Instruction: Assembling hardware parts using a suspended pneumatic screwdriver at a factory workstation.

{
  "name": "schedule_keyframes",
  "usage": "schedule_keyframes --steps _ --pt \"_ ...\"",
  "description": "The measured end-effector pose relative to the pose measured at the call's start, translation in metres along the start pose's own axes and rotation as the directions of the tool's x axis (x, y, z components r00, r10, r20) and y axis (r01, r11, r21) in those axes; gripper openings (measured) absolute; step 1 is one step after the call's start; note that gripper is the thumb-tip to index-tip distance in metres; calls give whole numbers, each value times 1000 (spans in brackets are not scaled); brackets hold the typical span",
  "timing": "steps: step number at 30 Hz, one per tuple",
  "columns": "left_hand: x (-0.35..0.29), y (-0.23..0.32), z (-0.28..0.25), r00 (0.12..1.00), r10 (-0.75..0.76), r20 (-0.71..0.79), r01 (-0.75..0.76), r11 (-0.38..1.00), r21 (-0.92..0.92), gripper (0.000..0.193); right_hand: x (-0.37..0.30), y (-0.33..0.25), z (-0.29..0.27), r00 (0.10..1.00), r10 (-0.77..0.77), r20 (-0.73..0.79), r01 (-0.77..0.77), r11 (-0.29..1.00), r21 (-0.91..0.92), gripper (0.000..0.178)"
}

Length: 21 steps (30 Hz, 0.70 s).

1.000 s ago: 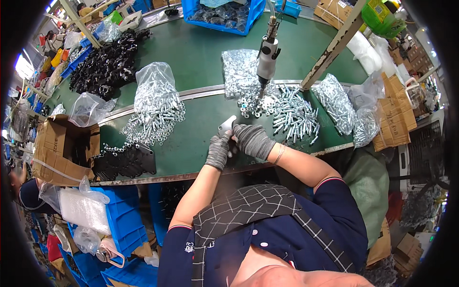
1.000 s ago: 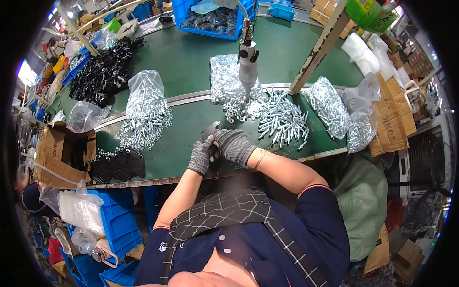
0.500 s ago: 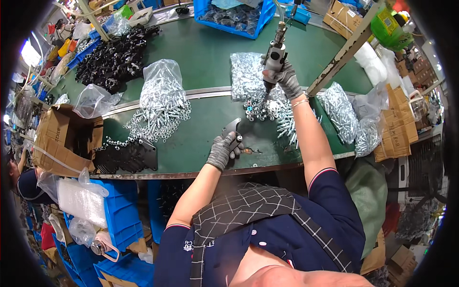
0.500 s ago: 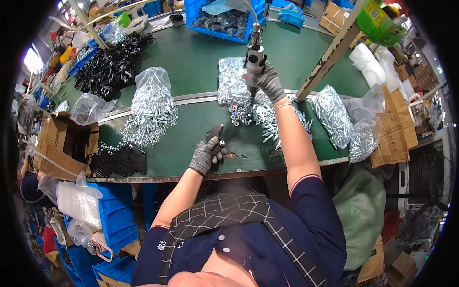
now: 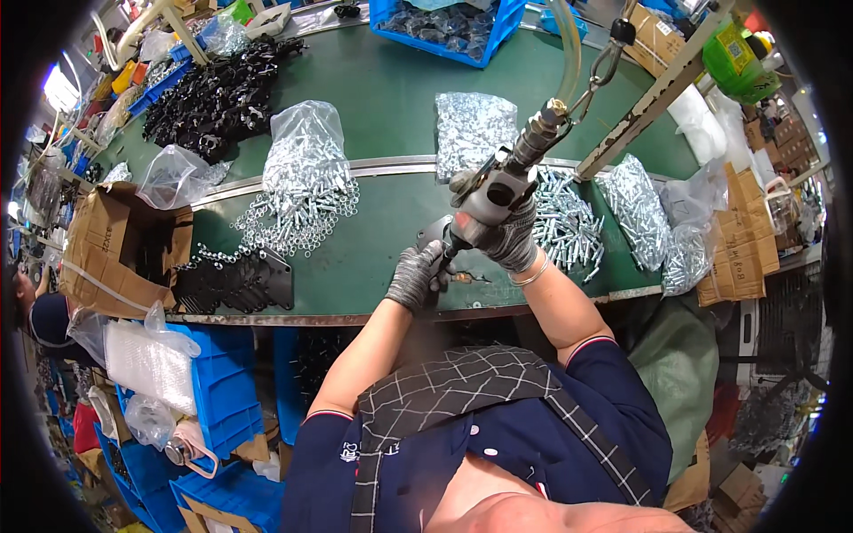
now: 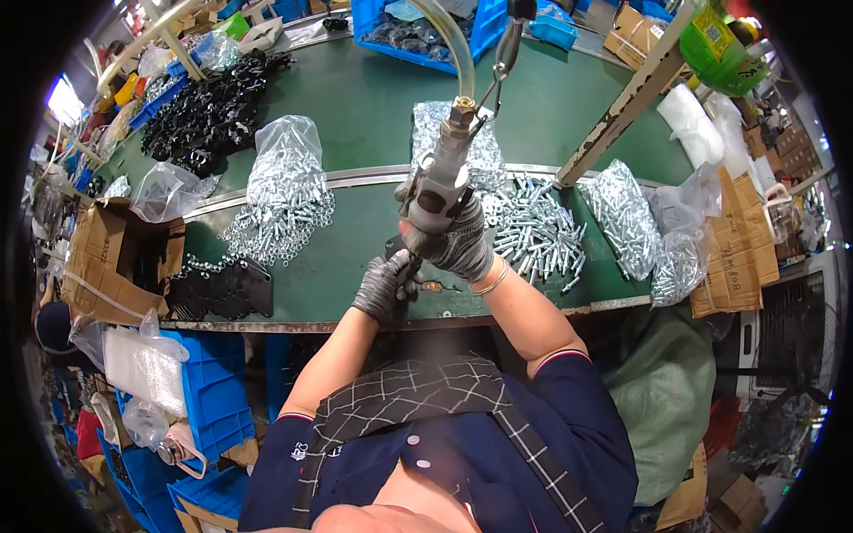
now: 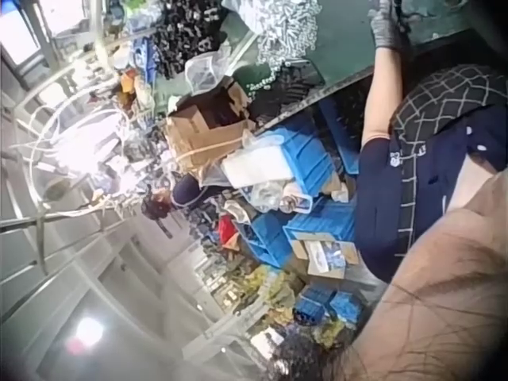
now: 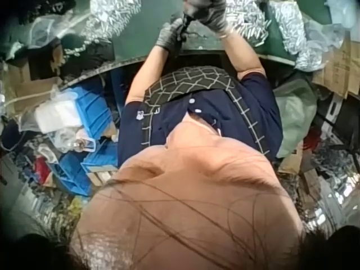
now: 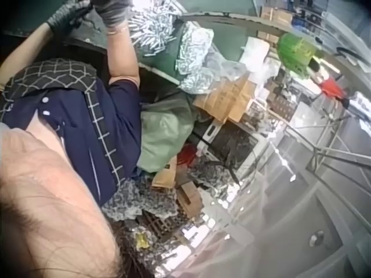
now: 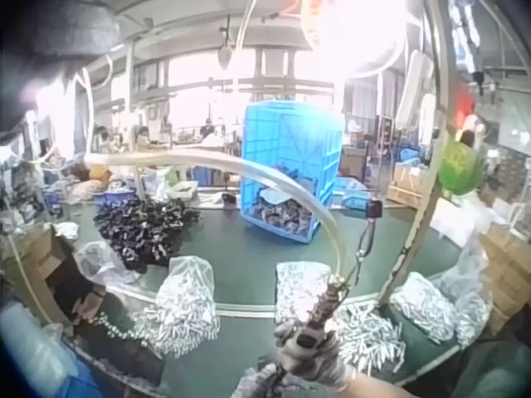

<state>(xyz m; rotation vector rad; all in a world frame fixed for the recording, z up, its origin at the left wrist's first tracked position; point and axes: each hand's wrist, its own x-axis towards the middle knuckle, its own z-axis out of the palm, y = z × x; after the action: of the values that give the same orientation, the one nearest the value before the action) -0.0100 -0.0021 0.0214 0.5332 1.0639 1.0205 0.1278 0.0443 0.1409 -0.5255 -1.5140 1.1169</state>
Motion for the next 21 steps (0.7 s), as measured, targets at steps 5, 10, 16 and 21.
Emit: schedule_keyframes --steps 5,10,16,21 --pt "-1 0 0 1000 1 27 -1 1000 5 22 -5 8 -1 999 53 -7 -52 997 56 41" --pt "4 -3 -2 1000 -15 -2 15 1000 5 22 -2 10 0 996 58 61 -57 998 -22 45" --pt "6 -3 -2 999 -53 -13 52 994 -96 23 -11 26 -1 984 159 83 -159 987 -11 45" --pt "-3 -5 7 999 -27 -46 19 987 -159 23 -14 28 1 977 146 154 -188 931 313 38"
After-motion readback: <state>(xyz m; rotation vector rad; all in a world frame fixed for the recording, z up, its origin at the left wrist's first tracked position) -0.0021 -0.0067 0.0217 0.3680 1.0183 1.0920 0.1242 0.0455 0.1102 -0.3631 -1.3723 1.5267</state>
